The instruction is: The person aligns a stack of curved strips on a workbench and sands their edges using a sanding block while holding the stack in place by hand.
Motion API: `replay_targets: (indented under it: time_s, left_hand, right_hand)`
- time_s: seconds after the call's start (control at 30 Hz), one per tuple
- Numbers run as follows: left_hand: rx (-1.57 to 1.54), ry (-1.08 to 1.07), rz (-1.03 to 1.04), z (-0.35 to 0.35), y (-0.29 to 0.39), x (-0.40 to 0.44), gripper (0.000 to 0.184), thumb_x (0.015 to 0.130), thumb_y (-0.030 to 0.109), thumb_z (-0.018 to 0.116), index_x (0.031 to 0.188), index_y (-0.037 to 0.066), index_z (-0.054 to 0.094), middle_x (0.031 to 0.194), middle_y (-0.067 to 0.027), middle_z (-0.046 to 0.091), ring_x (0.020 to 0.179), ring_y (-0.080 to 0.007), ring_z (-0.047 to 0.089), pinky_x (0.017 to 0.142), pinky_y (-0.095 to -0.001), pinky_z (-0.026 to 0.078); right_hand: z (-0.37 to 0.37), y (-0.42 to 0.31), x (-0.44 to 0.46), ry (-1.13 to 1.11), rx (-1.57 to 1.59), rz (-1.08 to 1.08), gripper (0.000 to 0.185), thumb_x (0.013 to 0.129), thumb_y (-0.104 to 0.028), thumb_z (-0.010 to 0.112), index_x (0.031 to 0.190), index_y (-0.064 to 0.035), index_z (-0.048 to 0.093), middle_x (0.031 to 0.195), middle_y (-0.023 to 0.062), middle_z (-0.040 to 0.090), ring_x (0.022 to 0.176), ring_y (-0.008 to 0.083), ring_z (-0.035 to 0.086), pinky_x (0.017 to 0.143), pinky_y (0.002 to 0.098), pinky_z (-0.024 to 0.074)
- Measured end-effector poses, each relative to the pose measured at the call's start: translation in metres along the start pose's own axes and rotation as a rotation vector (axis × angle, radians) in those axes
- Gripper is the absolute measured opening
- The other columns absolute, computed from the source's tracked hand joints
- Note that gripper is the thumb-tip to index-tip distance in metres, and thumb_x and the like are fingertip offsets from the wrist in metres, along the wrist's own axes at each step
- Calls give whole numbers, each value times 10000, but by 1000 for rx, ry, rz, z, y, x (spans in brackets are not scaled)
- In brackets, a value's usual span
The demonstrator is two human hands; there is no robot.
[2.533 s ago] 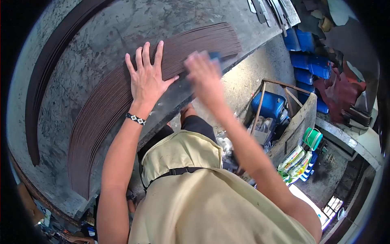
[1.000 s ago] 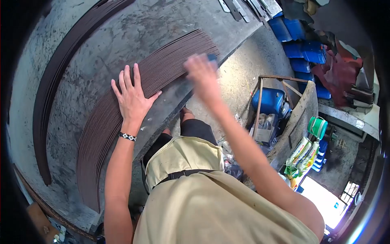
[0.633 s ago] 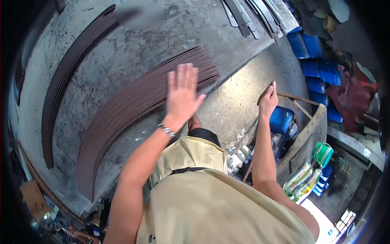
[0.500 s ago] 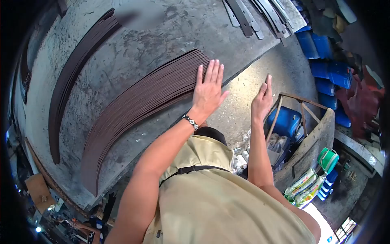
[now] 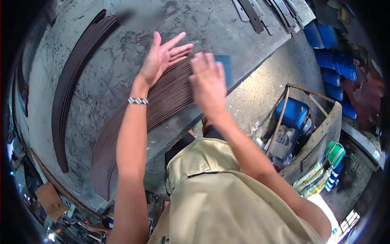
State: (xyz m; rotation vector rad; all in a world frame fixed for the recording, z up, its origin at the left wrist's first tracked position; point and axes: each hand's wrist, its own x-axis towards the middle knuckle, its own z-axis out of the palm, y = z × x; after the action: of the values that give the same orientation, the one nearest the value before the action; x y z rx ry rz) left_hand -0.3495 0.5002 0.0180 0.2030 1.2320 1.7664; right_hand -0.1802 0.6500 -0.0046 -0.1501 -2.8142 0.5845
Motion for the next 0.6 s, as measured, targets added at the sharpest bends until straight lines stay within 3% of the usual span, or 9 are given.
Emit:
replay_targets:
  time_s: [0.1,0.2,0.27,0.33,0.4,0.47,0.53,0.6]
  left_hand:
    - [-276,-302,-171,-20,3,24,1136,1055,894,102,1788,32,208,1787,-248,367,1659,-331,372,1385,-447,253]
    - [-328,-394,-184,-21,-2,42,1138,1048,905,113,1797,50,181,1794,-250,351,1654,-340,380,1398,-431,206]
    - [-380,-413,-171,-22,-9,49,1136,1044,911,125,1801,65,176,1793,-255,349,1653,-343,379,1401,-428,197]
    - [-423,-413,-138,-27,-15,49,1140,1036,922,139,1804,80,177,1792,-262,346,1653,-345,378,1400,-427,202]
    - [-421,-423,-141,-27,-12,49,1184,1001,959,122,1811,95,124,1791,-273,340,1663,-360,356,1399,-438,206]
    - [-466,-379,-175,-21,-11,47,1213,980,979,101,1814,97,87,1790,-283,335,1664,-374,351,1401,-452,194]
    - [-446,-366,-140,-18,-11,44,1201,988,972,136,1815,106,41,1780,-334,312,1670,-403,329,1401,-469,190]
    - [-377,-380,-64,-22,-19,43,1186,1000,962,172,1816,111,35,1778,-352,298,1670,-408,327,1398,-469,203]
  right_hand:
    - [12,-53,-15,-155,94,-165,562,1054,-257,700,1576,-69,604,1727,135,505,1654,340,380,1342,586,296]
    - [-2,-12,-3,-169,0,-257,540,1062,-238,682,1566,-58,608,1694,155,541,1627,339,425,1329,581,319]
    - [-4,22,16,-10,-126,64,589,1026,-193,703,1585,-49,588,1661,187,570,1609,391,448,1327,601,307]
    - [12,-4,20,116,-168,224,589,1035,-191,689,1592,-36,577,1684,186,545,1612,411,437,1332,611,295]
    - [15,-56,3,-74,-46,30,576,1055,-229,676,1589,-32,584,1710,164,522,1628,392,418,1340,600,291]
    - [16,-73,-18,-210,30,-123,601,993,-239,762,1554,-67,632,1709,138,529,1653,331,389,1342,594,295]
    - [0,-37,3,-197,-17,-100,539,1022,-228,729,1537,-85,653,1700,136,540,1651,324,396,1339,594,296]
    - [-1,-1,25,3,-100,181,585,1035,-194,702,1596,-77,586,1703,168,527,1652,363,388,1335,613,287]
